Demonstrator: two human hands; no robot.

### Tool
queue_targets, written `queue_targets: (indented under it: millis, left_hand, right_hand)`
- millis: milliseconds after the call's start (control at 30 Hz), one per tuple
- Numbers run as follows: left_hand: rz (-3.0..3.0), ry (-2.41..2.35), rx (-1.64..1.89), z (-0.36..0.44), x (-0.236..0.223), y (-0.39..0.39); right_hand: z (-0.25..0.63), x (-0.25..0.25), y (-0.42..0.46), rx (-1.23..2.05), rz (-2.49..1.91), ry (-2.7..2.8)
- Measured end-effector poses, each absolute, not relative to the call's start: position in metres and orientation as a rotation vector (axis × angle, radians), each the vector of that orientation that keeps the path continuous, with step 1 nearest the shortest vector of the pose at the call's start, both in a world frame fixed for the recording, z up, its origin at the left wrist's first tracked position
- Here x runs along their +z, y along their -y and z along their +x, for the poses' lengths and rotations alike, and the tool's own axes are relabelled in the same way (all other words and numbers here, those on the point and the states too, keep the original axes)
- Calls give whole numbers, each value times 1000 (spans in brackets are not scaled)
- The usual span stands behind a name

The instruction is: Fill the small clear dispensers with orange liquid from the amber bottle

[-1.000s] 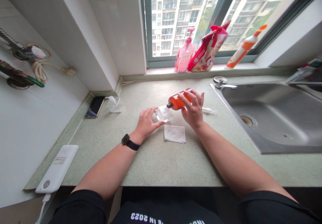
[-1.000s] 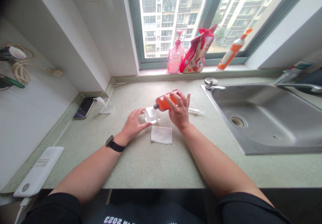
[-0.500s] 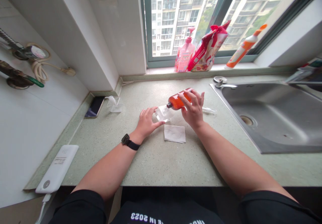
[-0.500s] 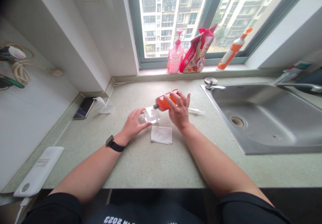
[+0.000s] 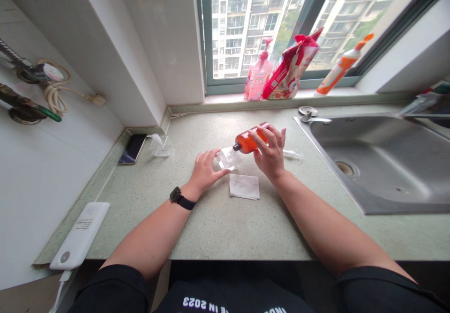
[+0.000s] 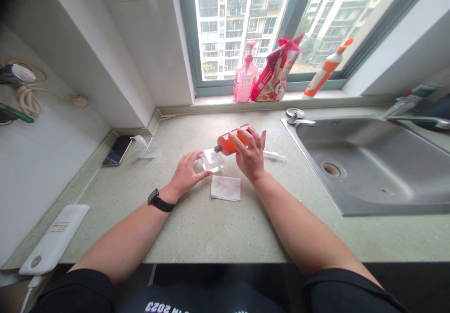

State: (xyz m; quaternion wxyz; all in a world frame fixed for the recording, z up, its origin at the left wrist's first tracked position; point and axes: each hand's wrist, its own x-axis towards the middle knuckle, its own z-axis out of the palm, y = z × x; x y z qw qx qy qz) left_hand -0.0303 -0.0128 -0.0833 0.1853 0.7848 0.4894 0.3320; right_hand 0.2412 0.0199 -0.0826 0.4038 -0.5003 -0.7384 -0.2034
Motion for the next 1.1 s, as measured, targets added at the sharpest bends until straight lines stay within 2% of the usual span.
queue_targets:
  millis: [1100]
  left_hand:
    - [2210,-1387,944,-31,-85,12]
  right_hand:
    - [241,-83,-21,-502,-1247,1860]
